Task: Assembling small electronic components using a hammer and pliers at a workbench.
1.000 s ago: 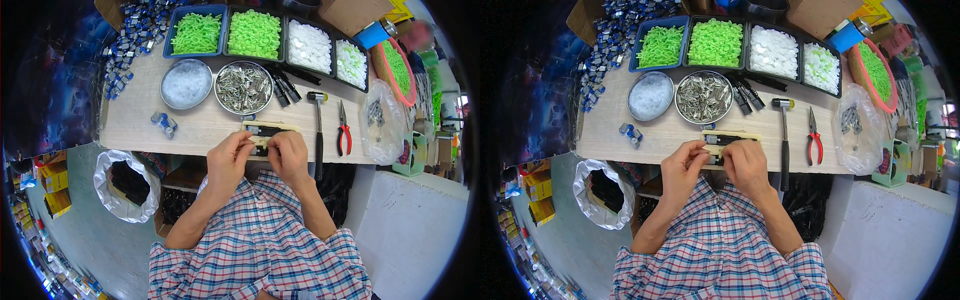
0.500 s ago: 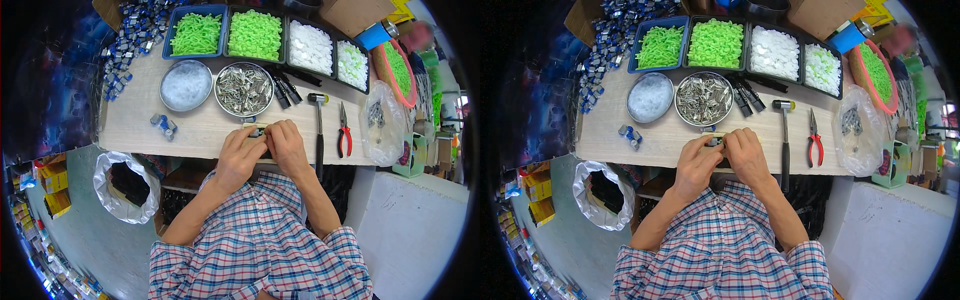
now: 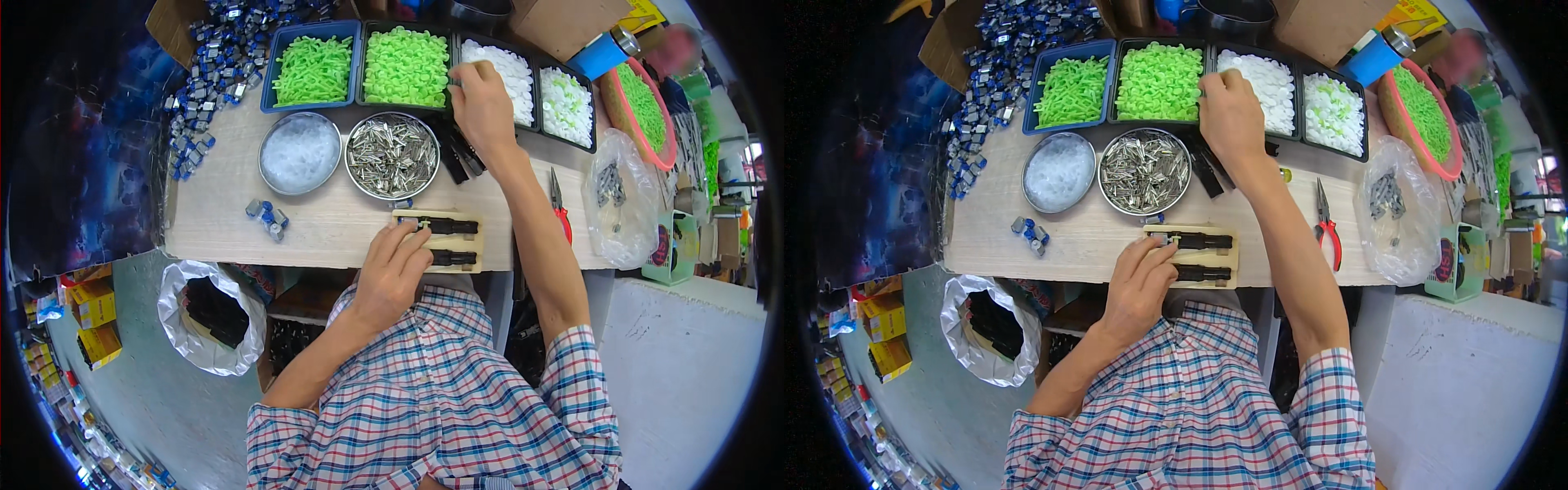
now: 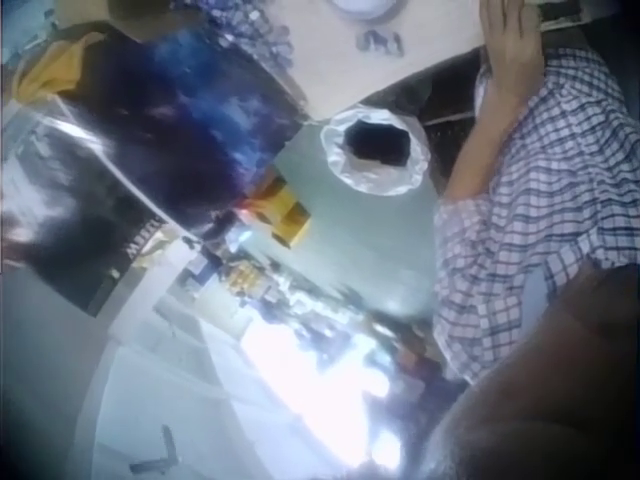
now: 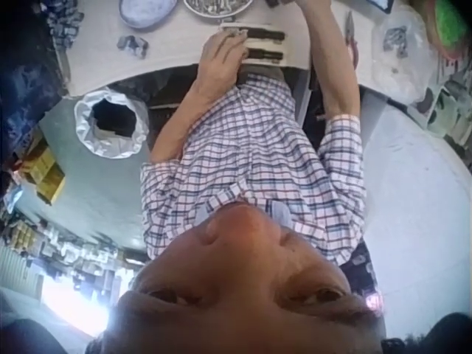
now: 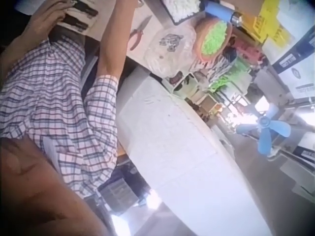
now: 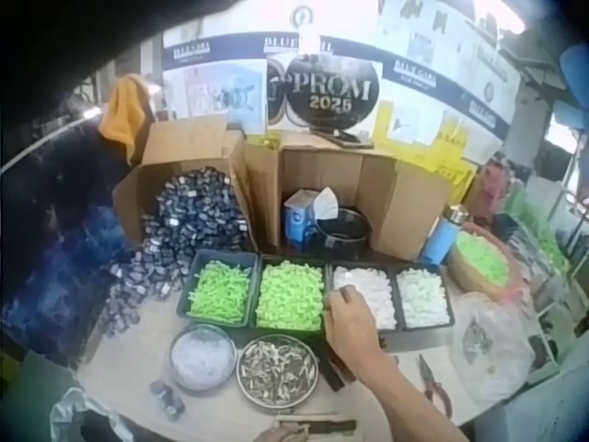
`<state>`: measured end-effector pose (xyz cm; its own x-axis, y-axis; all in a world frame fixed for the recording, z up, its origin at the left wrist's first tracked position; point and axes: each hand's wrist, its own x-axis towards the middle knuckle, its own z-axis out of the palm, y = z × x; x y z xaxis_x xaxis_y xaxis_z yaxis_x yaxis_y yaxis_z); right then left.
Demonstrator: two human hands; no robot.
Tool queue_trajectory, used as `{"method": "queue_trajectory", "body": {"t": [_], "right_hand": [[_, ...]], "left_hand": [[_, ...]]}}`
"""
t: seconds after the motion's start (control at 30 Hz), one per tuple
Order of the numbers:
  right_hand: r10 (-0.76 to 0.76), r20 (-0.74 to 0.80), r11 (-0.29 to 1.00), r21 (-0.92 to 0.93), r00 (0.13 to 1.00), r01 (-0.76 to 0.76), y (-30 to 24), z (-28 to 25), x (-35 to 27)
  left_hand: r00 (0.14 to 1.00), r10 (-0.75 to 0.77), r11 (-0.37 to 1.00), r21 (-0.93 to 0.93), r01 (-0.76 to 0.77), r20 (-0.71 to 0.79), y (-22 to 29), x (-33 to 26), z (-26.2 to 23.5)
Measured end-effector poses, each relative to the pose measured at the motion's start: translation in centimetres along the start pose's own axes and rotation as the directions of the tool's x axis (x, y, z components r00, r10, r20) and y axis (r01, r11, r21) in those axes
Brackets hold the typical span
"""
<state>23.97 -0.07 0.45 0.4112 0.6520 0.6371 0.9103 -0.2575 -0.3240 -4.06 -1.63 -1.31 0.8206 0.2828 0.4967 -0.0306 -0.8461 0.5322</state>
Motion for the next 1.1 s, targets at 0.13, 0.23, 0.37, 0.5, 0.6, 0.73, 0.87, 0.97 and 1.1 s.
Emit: {"method": "queue_trajectory", "body": {"t": [0.13, 0.23, 0.37, 0.5, 0.6, 0.73, 0.87, 0.97, 1.1], "right_hand": [[-0.011, 0.133, 0.966, -0.254, 0.991, 0.045, 1.6, 2.3, 1.5], [-0.013, 0.126, 0.965, -0.259, 0.992, 0.045, 1.3, 2.0, 1.5], [-0.104, -0.035, 0.993, 0.053, 0.994, 0.105, -2.0, -0.4, -0.7], [0.269, 0.228, 0.737, 0.577, 0.936, -0.353, -8.5, -4.2, -9.0], [0.435, 0.499, 0.155, 0.779, 0.75, -0.608, -11.4, -6.1, -15.0], [0.524, 0.593, -0.219, 0.787, 0.611, -0.577, -14.0, -7.4, -17.2], [0.52, 0.607, -0.263, 0.783, 0.601, -0.563, -14.0, -7.8, -17.9], [0.508, 0.604, -0.262, 0.788, 0.614, -0.557, -13.9, -8.0, -18.1], [0.496, 0.566, -0.222, 0.816, 0.659, -0.534, -13.7, -7.9, -18.6]], "left_hand": [[0.936, -0.348, 0.871, -0.387, 0.302, -0.053, 0.8, 0.5, -0.9], [0.837, -0.545, 0.646, -0.614, 0.454, 0.046, 0.2, 0.5, -1.1], [0.662, -0.713, 0.2, -0.838, 0.508, 0.231, 0.3, 0.4, -1.9], [0.632, -0.726, 0.071, -0.886, 0.459, 0.27, 0.2, 0.4, -2.2], [0.636, -0.702, 0.01, -0.889, 0.458, 0.32, 1.0, 0.7, -1.9], [0.632, -0.702, 0.007, -0.883, 0.468, 0.329, 1.8, 0.3, -1.5], [0.628, -0.694, 0.013, -0.865, 0.502, 0.354, 2.1, 0.0, -1.2], [0.623, -0.699, 0.041, -0.85, 0.526, 0.352, 2.3, 0.0, -1.3], [0.625, -0.694, 0.051, -0.842, 0.537, 0.357, 2.4, -0.1, -1.4]]}}
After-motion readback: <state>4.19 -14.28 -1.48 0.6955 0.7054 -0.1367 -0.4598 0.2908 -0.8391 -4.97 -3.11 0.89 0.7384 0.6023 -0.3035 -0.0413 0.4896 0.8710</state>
